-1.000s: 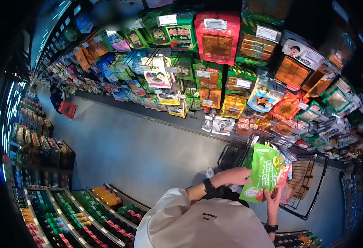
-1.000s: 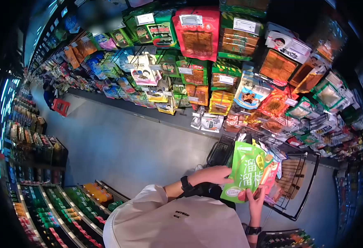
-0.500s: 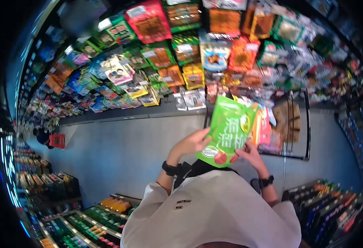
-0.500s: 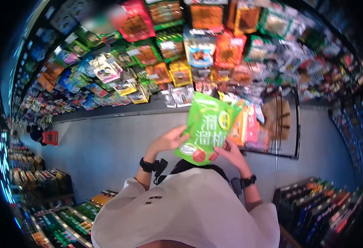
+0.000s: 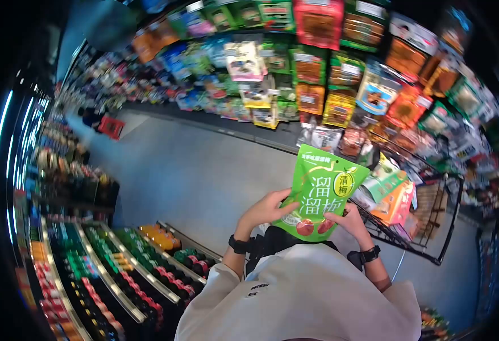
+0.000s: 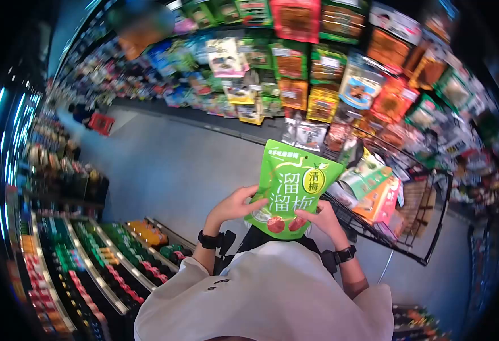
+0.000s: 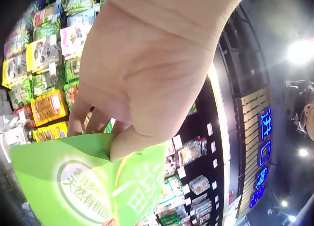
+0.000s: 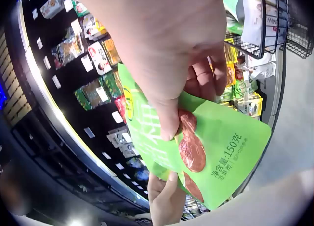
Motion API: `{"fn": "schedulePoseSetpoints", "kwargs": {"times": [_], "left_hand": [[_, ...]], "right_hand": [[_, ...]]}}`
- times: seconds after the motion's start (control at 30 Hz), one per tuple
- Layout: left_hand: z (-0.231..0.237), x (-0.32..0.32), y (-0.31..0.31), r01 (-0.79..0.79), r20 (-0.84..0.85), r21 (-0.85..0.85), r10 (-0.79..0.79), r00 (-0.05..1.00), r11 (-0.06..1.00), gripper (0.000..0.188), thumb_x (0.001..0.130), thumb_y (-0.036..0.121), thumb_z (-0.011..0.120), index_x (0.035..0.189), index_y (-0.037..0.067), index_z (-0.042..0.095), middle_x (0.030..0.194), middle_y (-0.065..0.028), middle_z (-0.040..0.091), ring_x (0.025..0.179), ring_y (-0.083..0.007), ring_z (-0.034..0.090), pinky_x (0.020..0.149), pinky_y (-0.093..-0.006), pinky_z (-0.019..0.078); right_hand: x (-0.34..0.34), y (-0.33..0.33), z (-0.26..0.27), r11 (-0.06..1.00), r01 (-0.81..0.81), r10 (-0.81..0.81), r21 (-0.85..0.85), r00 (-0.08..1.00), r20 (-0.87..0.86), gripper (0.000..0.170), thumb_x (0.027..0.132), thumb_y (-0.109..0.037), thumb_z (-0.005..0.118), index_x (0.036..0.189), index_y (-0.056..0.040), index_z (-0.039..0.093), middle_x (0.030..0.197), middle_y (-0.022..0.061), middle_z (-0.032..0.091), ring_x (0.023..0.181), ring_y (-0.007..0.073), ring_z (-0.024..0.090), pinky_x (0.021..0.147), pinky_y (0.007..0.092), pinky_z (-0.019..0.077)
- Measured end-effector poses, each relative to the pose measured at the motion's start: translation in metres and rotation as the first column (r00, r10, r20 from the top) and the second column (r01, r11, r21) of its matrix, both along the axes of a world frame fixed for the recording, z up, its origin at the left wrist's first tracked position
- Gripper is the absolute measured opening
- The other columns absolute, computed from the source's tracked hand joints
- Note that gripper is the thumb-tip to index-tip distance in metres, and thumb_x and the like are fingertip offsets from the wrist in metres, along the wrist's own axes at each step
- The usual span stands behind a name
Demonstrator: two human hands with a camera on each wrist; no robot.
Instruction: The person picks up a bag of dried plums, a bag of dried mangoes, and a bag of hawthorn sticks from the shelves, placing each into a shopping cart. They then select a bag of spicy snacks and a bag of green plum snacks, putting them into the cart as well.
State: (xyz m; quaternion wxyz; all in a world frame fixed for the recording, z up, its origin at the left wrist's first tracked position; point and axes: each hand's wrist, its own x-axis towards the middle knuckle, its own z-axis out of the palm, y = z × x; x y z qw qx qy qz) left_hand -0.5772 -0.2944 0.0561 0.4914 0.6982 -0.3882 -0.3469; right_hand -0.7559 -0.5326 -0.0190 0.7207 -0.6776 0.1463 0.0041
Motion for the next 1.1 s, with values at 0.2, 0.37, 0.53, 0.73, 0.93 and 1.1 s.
{"fn": "schedulePoseSetpoints", "kwargs": {"times": [0.2, 0.37, 0.53, 0.73, 0.93, 1.1], "left_hand": [[0.008, 0.047, 0.136, -0.295, -0.232, 0.084, 0.306, 0.923, 0.952, 0.035, 0.098, 0.027, 0.072, 0.117, -0.002, 0.069, 0.102, -0.0028, 0.074, 0.089, -0.0085, 0.063, 0.080, -0.0294, 0.0526], [-0.006, 0.084, 0.271, -0.517, -0.201, 0.001, 0.507, 0.838, 0.856, 0.029, 0.099, 0.023, 0.070, 0.112, -0.003, 0.069, 0.097, -0.0027, 0.073, 0.087, -0.0075, 0.062, 0.075, -0.0275, 0.0512], [-0.007, 0.131, 0.343, -0.631, -0.320, -0.076, 0.580, 0.749, 0.772, 0.026, 0.097, 0.022, 0.073, 0.107, -0.002, 0.071, 0.092, -0.0011, 0.073, 0.082, -0.0056, 0.062, 0.072, -0.0256, 0.0507], [-0.017, 0.209, 0.365, -0.624, -0.254, -0.022, 0.599, 0.759, 0.781, 0.029, 0.094, 0.024, 0.077, 0.104, -0.002, 0.072, 0.088, -0.0001, 0.073, 0.078, -0.0062, 0.062, 0.070, -0.0262, 0.0515], [-0.029, 0.322, 0.359, -0.666, -0.236, 0.005, 0.648, 0.724, 0.746, 0.028, 0.093, 0.019, 0.078, 0.109, -0.002, 0.072, 0.094, -0.0018, 0.074, 0.082, -0.0073, 0.064, 0.074, -0.0267, 0.0527], [0.004, 0.436, 0.346, -0.625, -0.092, 0.054, 0.627, 0.773, 0.779, 0.029, 0.091, 0.016, 0.078, 0.115, -0.001, 0.072, 0.100, -0.0037, 0.074, 0.087, -0.0093, 0.065, 0.078, -0.0269, 0.0533]], "right_hand": [[0.102, 0.118, 0.003, 0.951, -0.306, 0.306, -0.031, 0.952, -0.021, 0.021, 0.088, -0.015, 0.081, 0.102, -0.0001, 0.078, 0.091, 0.0020, 0.078, 0.079, 0.0067, 0.068, 0.071, 0.0241, 0.0537], [0.194, 0.223, 0.017, 0.860, -0.476, 0.477, -0.185, 0.878, -0.044, 0.022, 0.090, -0.019, 0.080, 0.103, -0.0021, 0.078, 0.092, 0.0030, 0.078, 0.081, 0.0065, 0.068, 0.073, 0.0258, 0.0535], [0.258, 0.291, 0.025, 0.798, -0.500, 0.563, -0.338, 0.818, 0.121, 0.029, 0.102, -0.025, 0.064, 0.107, 0.0025, 0.072, 0.088, 0.0164, 0.075, 0.076, 0.0204, 0.069, 0.075, 0.0350, 0.0529], [0.333, 0.316, 0.022, 0.774, -0.489, 0.531, -0.401, 0.847, -0.008, 0.032, 0.105, -0.027, 0.059, 0.102, 0.0035, 0.069, 0.087, 0.0239, 0.071, 0.074, 0.0323, 0.068, 0.071, 0.0397, 0.0523], [0.444, 0.325, -0.017, 0.811, -0.369, 0.467, -0.454, 0.876, 0.122, 0.034, 0.105, -0.029, 0.057, 0.102, 0.0022, 0.070, 0.089, 0.0259, 0.070, 0.081, 0.0417, 0.067, 0.075, 0.0436, 0.0525], [0.561, 0.321, -0.027, 0.863, -0.284, 0.404, -0.417, 0.885, 0.234, 0.031, 0.105, -0.027, 0.058, 0.106, 0.0028, 0.068, 0.096, 0.0273, 0.069, 0.087, 0.0415, 0.066, 0.078, 0.0429, 0.0522]]}}
